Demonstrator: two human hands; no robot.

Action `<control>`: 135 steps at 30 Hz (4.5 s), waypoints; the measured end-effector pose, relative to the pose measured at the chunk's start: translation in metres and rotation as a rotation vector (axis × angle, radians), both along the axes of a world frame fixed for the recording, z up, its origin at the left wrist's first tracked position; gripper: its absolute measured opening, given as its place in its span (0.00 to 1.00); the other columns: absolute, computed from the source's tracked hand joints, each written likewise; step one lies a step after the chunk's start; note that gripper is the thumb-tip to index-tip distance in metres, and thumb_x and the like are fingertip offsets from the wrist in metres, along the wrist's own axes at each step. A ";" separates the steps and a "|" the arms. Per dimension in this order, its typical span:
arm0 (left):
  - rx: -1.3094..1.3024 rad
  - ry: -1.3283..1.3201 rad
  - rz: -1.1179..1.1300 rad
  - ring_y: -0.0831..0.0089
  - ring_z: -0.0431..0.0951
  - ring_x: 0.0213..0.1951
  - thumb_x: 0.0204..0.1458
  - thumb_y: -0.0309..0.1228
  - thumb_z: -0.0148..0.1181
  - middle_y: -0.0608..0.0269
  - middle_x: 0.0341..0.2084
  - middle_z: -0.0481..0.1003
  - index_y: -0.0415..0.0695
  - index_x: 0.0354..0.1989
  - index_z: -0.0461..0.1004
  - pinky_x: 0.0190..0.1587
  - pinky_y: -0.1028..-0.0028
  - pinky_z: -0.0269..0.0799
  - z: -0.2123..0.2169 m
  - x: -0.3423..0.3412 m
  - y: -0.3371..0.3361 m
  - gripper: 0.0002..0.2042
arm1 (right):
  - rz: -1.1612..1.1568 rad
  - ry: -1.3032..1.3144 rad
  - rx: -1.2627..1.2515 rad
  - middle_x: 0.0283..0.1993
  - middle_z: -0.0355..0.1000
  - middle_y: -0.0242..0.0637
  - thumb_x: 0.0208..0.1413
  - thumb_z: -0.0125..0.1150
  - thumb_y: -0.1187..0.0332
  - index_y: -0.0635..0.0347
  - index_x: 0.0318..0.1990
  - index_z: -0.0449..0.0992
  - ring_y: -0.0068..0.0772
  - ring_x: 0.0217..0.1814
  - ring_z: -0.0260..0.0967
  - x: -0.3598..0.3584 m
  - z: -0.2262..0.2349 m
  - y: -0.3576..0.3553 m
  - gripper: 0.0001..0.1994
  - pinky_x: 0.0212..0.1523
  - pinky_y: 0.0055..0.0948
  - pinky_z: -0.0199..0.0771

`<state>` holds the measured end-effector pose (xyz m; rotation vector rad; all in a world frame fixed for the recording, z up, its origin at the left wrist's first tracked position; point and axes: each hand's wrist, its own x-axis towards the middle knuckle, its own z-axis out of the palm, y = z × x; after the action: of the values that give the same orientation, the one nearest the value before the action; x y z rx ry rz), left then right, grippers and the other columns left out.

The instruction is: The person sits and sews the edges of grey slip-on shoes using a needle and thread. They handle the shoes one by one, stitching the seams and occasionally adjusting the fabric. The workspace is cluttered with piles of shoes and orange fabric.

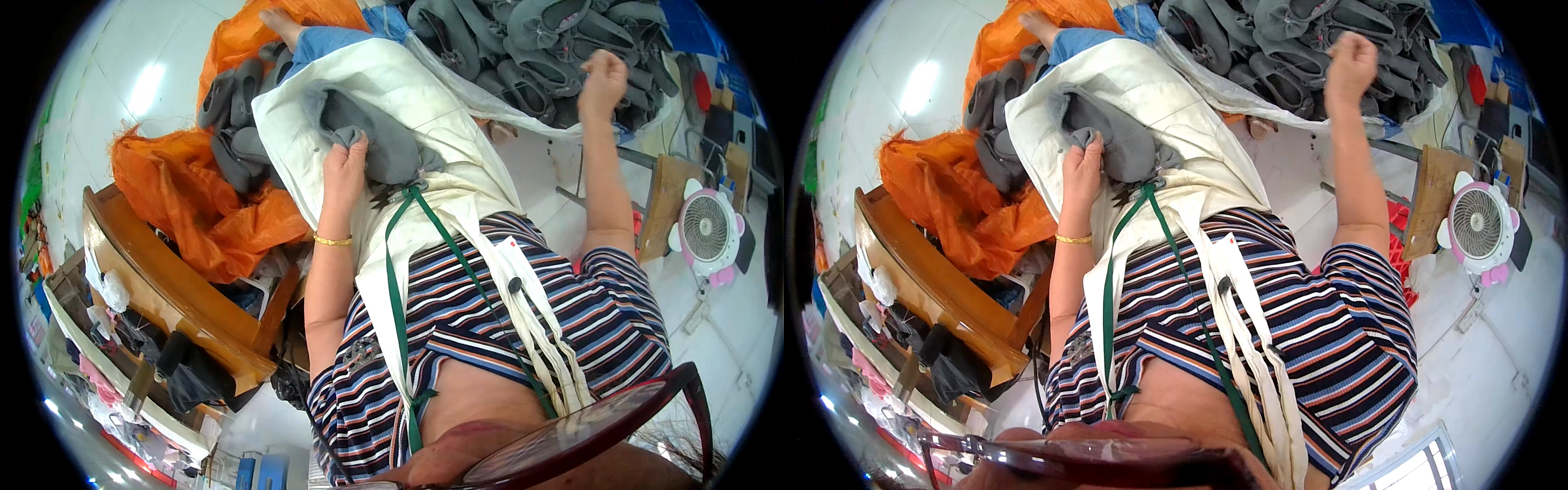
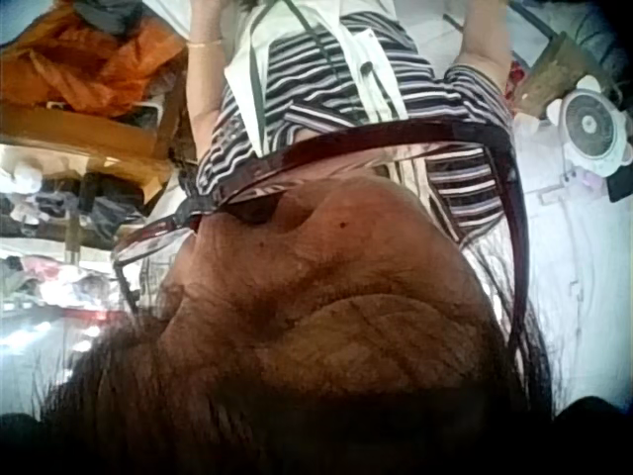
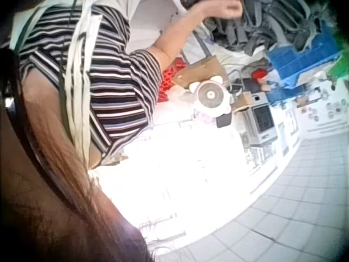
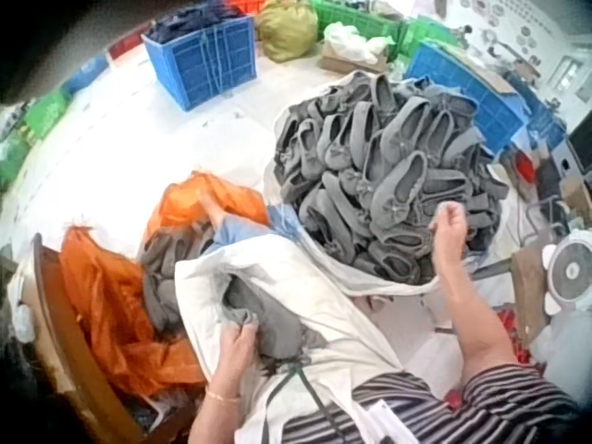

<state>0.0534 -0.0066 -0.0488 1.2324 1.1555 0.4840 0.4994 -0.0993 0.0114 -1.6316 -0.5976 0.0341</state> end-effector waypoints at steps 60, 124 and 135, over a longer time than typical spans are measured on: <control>-0.447 -0.496 0.417 0.80 0.76 0.31 0.54 0.25 0.64 0.67 0.31 0.78 0.40 0.39 0.77 0.31 0.81 0.72 0.039 0.005 -0.028 0.06 | 1.271 0.664 -0.633 0.25 0.72 0.26 0.61 0.56 0.71 0.62 0.42 0.79 0.14 0.24 0.66 -0.249 -0.009 0.039 0.07 0.25 0.19 0.65; 0.043 -0.093 0.106 0.88 0.67 0.25 0.53 0.30 0.67 0.73 0.23 0.74 0.40 0.37 0.80 0.27 0.83 0.63 0.062 -0.036 -0.040 0.07 | 1.275 -0.280 -0.332 0.24 0.70 0.40 0.49 0.66 0.72 0.61 0.29 0.78 0.43 0.29 0.69 -0.295 0.026 0.054 0.03 0.30 0.35 0.69; 0.102 0.017 -0.009 0.67 0.79 0.35 0.51 0.27 0.64 0.54 0.34 0.79 0.39 0.40 0.78 0.41 0.70 0.75 0.048 -0.025 -0.043 0.09 | 1.289 0.410 -0.306 0.29 0.72 0.34 0.65 0.55 0.67 0.58 0.34 0.73 0.27 0.25 0.69 -0.285 0.061 0.065 0.07 0.25 0.27 0.68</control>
<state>0.0280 -0.0492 -0.0011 1.3309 1.1509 0.5318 0.2146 -0.0347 0.0726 -1.2031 -1.2529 1.4125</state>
